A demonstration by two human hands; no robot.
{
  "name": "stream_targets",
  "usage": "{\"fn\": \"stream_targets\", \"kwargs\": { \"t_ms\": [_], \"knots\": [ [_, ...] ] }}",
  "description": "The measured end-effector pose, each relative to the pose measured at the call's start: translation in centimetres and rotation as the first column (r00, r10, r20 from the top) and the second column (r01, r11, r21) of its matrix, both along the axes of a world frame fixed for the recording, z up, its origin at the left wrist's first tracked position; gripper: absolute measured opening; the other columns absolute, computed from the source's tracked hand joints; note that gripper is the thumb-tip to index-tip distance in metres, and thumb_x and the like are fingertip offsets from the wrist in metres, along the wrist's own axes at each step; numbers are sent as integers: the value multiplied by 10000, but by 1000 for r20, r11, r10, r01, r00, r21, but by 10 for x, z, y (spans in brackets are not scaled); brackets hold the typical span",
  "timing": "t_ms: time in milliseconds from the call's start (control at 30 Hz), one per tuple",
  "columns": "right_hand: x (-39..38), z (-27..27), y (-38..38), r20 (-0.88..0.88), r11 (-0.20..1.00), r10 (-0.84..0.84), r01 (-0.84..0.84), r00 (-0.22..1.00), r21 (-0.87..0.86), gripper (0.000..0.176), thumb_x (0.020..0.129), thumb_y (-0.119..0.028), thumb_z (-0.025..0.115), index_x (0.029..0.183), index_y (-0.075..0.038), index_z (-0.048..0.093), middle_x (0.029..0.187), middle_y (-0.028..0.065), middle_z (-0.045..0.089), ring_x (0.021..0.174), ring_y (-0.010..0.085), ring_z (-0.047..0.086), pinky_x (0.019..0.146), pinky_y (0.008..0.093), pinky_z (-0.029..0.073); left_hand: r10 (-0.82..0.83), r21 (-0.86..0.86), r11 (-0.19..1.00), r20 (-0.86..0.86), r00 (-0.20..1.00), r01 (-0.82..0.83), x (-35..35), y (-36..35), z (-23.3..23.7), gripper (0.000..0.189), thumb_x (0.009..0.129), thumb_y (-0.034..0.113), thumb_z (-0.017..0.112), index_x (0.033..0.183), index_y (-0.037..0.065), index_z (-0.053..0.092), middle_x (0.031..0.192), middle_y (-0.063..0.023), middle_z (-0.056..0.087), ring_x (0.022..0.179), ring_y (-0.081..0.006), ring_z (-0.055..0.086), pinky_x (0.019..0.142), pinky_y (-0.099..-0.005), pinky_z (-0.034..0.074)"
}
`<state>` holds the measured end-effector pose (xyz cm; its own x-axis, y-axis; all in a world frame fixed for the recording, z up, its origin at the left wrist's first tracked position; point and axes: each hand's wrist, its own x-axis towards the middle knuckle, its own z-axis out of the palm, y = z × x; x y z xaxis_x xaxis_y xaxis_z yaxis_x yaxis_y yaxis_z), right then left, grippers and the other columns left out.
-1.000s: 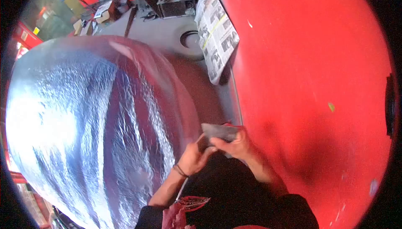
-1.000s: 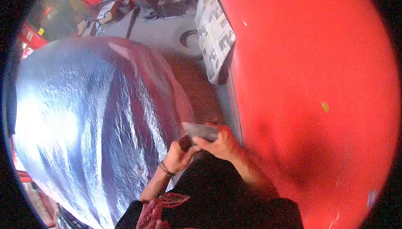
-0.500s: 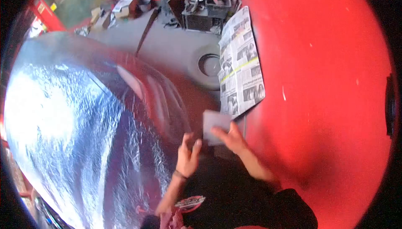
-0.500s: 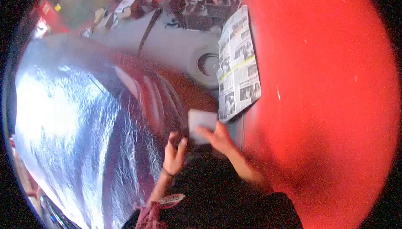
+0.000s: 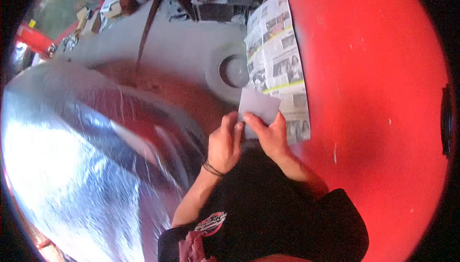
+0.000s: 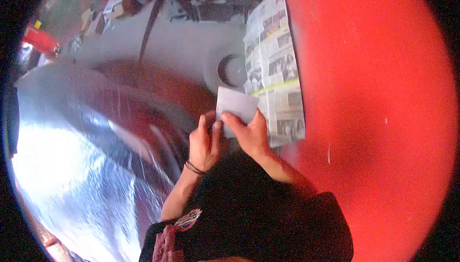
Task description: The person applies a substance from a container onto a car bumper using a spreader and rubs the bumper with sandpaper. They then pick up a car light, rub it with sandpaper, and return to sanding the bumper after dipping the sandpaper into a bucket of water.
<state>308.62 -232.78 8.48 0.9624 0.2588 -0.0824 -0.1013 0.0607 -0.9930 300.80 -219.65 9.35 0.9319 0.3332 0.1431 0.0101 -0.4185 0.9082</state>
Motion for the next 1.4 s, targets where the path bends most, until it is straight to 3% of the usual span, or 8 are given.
{"fn": "stream_targets", "kwargs": {
  "t_ms": [300, 367, 433, 533, 767, 1033, 1333, 1400],
  "knots": [
    [194, 0, 115, 105, 955, 296, -291, 949, -61, 405, 874, -243, 813, 1165, 12, 690, 1018, 137, 773, 922, 204, 738, 824, 378, 578, -18, 41, 999, -176, 984, 25, 161, 126, 16, 226, 1070, 172, 548, 1210, -4, 526, 776, -252, 654, 738, -464, 679, 625, -470, 512],
    [240, 14, 142, 166, 879, 464, -430, 870, -206, 336, 862, -178, 821, 1122, 0, 705, 986, 82, 762, 909, 153, 709, 842, 352, 565, 9, 6, 1000, -98, 995, -9, 192, 149, 9, 240, 1075, 191, 547, 1200, -14, 531, 748, -239, 635, 673, -413, 672, 617, -449, 508],
    [281, 26, 166, 169, 827, 526, -454, 834, -331, 358, 854, -247, 828, 1087, -5, 704, 951, 117, 762, 890, 181, 724, 817, 373, 565, 27, -102, 994, -154, 988, -43, 219, 173, 3, 257, 1076, 141, 539, 1232, -63, 556, 823, -183, 674, 697, -198, 595, 657, -366, 495],
    [340, 13, 211, 149, 721, 668, -584, 729, -374, 399, 850, -302, 832, 1093, -15, 701, 923, 130, 760, 862, 210, 732, 806, 382, 565, 32, -117, 992, -167, 985, -52, 262, 213, 3, 288, 1087, 188, 529, 1238, -56, 543, 868, -200, 679, 745, -243, 632, 694, -380, 508],
    [437, -45, 351, -7, 908, 403, -400, 915, -125, 427, 864, -249, 837, 1187, -17, 681, 1029, 58, 749, 934, 149, 691, 857, 354, 556, 183, -65, 980, -82, 980, -189, 400, 349, -40, 285, 1072, 162, 553, 1279, -32, 567, 1101, -253, 716, 1005, -365, 736, 864, -397, 564],
    [568, -49, 500, -231, 999, 40, -36, 972, 22, 287, 894, -169, 795, 1127, -29, 705, 1022, 34, 739, 933, 156, 686, 849, 353, 555, -163, -33, 987, -156, 974, 160, 584, 525, -30, 321, 1037, 154, 620, 1317, 22, 536, 1003, -233, 720, 900, -408, 724, 775, -455, 566],
    [661, -36, 567, -231, 993, 92, -72, 968, 97, 293, 891, -197, 808, 1118, -36, 718, 1016, 41, 748, 934, 126, 691, 836, 329, 551, -410, 20, 894, -366, 836, 448, 686, 618, -17, 379, 1031, 185, 617, 1341, 20, 476, 969, -277, 691, 884, -510, 672, 712, -557, 530],
    [688, -30, 573, -42, 972, 199, -202, 979, -117, 421, 855, -309, 842, 1136, -32, 695, 968, 114, 760, 893, 181, 732, 798, 356, 560, -453, -2, 876, -345, 822, 482, 708, 632, -21, 362, 1033, 189, 611, 1324, 14, 483, 963, -280, 687, 881, -513, 666, 712, -560, 522]
  ]
}}
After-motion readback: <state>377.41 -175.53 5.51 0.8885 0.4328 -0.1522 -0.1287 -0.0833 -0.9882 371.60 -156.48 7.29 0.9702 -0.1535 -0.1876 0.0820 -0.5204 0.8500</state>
